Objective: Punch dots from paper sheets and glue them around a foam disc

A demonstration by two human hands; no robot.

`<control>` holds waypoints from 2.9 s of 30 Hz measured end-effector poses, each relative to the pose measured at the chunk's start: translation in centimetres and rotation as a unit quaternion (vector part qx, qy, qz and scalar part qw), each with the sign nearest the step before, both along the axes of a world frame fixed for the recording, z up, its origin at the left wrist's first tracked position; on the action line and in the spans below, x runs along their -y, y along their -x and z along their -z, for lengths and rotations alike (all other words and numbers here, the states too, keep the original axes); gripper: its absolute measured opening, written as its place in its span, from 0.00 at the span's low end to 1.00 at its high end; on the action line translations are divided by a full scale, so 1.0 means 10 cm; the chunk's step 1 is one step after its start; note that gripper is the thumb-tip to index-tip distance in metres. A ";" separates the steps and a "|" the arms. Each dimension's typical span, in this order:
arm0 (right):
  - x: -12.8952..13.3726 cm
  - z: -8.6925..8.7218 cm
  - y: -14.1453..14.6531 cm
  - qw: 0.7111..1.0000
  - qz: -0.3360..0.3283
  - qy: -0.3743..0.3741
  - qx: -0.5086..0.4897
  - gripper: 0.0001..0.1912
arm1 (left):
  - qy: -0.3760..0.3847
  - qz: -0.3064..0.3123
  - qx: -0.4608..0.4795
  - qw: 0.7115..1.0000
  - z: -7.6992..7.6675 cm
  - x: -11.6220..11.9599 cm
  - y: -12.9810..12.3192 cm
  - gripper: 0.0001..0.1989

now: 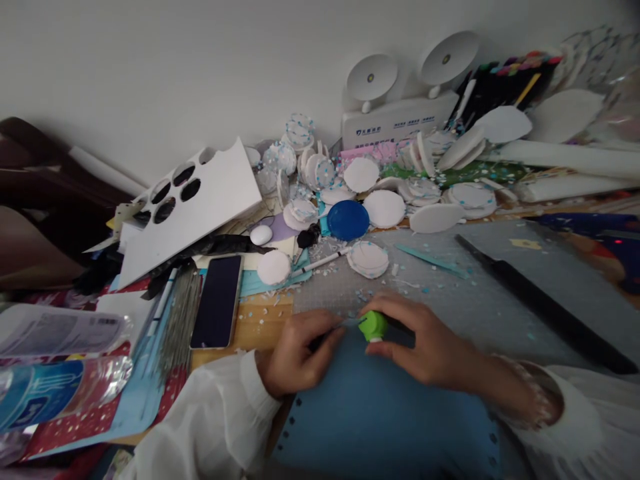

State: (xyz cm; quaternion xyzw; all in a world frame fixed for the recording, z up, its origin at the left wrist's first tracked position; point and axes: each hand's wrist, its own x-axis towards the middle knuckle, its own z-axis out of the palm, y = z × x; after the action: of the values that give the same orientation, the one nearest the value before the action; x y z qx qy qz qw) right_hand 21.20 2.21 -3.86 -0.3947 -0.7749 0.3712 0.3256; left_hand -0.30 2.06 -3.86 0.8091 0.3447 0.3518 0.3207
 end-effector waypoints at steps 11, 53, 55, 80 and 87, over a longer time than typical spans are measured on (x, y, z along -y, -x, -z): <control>0.04 0.04 0.06 0.995 -0.005 -0.094 0.034 0.08 | 0.071 0.030 -0.040 0.996 -0.09 -0.03 -0.08 0.33; -0.01 0.05 -0.02 0.996 0.000 -0.078 0.033 0.11 | 0.081 0.020 0.004 0.996 -0.10 -0.05 0.03 0.15; -0.01 0.05 -0.03 0.996 -0.006 -0.084 0.033 0.12 | 0.089 0.027 0.008 0.996 -0.11 -0.05 0.03 0.15; 0.06 0.01 0.12 0.984 -0.012 -0.162 0.077 0.05 | 0.003 0.051 0.005 0.999 -0.02 -0.01 -0.07 0.22; -0.02 0.05 0.06 0.986 -0.015 -0.146 0.078 0.05 | 0.096 -0.006 0.020 0.995 0.00 0.00 -0.06 0.30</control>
State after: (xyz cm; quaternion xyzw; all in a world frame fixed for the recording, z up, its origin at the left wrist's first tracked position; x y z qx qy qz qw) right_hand 20.65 2.37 -4.38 -0.3591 -0.8494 0.2273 0.3129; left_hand 0.34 2.09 -3.82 0.7653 0.3752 0.3348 0.4018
